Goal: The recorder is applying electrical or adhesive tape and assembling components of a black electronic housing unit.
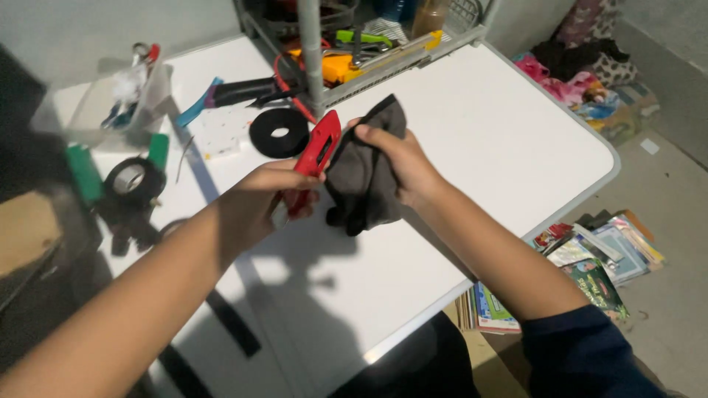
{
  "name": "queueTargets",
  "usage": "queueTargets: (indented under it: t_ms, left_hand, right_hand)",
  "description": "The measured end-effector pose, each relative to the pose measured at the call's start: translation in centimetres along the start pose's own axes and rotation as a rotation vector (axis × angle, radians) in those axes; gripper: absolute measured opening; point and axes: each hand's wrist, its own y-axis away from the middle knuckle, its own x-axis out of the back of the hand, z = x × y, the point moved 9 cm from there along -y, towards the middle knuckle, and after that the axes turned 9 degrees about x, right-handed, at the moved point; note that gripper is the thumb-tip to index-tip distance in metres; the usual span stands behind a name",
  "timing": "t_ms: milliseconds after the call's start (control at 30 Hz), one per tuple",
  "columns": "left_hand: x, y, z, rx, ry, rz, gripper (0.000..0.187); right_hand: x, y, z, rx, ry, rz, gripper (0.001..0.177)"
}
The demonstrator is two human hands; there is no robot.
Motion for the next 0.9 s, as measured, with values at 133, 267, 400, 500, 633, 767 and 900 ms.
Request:
queueTargets:
  t_ms: [133, 267, 400, 500, 633, 767, 900]
  left_hand:
    - [-0.2, -7.9, 1.7, -0.016, 0.044, -0.032, 0.014]
    - [-2.4, -12.6, 4.1, -0.100, 0.051, -0.101, 0.019]
    - [-6.1, -14.4, 8.1, -0.299, -0.297, -0.114, 0.028]
    - [-7.1, -14.2, 11.0, -0.679, -0.581, 0.054, 0.032]
    - [-10.0, -10.9, 14.5, -1.101, -1.014, 0.346, 0.036]
    - [-10.0, -15.4, 14.6, -1.184, -1.751, 0.680, 0.022]
    - [-5.8, -21.0, 14.1, -0.989, -2.042, 0.871, 0.011]
  right_hand:
    - [5.5, -2.2, -2.3, 0.031, 0.026, 0.161, 0.033]
    - [10.2, -4.1, -2.5, 0.110, 0.011, 0.342, 0.033]
    - [14.7, -6.2, -2.7, 0.385, 0.138, 0.438, 0.033]
    - [15.9, -7.8, -1.3, 0.354, 0.076, 0.481, 0.031]
    - [15.9, -9.4, -1.2, 0.479, 0.185, 0.404, 0.028]
    - [14.1, -9.0, -2.1, 0.421, 0.325, 0.414, 0.028]
    - [14.9, -9.1, -1.8, 0.395, 0.286, 0.440, 0.030]
